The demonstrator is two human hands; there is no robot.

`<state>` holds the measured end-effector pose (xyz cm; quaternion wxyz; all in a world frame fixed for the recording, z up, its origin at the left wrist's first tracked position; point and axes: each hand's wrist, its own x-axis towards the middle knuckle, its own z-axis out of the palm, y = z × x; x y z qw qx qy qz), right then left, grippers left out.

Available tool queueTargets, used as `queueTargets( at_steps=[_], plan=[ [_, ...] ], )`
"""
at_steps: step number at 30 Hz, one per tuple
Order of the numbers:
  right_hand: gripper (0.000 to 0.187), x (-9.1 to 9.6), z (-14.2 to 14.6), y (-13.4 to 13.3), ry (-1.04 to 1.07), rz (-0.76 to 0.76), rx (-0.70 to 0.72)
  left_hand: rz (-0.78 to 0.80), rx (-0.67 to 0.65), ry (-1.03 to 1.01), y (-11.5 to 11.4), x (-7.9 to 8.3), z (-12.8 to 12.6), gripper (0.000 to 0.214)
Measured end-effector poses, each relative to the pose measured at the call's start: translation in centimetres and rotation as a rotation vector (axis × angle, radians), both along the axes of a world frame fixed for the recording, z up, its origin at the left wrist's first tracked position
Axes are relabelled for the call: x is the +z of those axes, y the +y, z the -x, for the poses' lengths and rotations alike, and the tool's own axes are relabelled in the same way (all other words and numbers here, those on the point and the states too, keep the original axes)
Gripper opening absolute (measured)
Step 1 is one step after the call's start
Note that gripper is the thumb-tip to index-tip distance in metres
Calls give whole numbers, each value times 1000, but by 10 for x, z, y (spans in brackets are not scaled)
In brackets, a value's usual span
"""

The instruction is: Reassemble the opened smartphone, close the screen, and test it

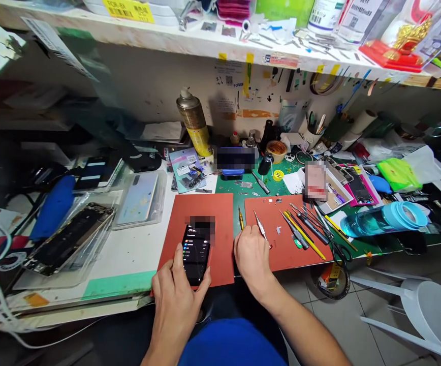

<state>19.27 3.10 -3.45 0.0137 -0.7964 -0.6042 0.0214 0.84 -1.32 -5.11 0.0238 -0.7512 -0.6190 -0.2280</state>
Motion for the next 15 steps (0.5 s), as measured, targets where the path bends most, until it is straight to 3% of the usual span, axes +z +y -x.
queueTargets(
  at_steps=[9,15],
  plan=[
    [23,7,1,-13,19,-78,24,-49,-11,6,1,-1,-2,82],
    [32,9,5,-44,323,-292,197,-35,-15,-4,1,-1,-2,84]
  ],
)
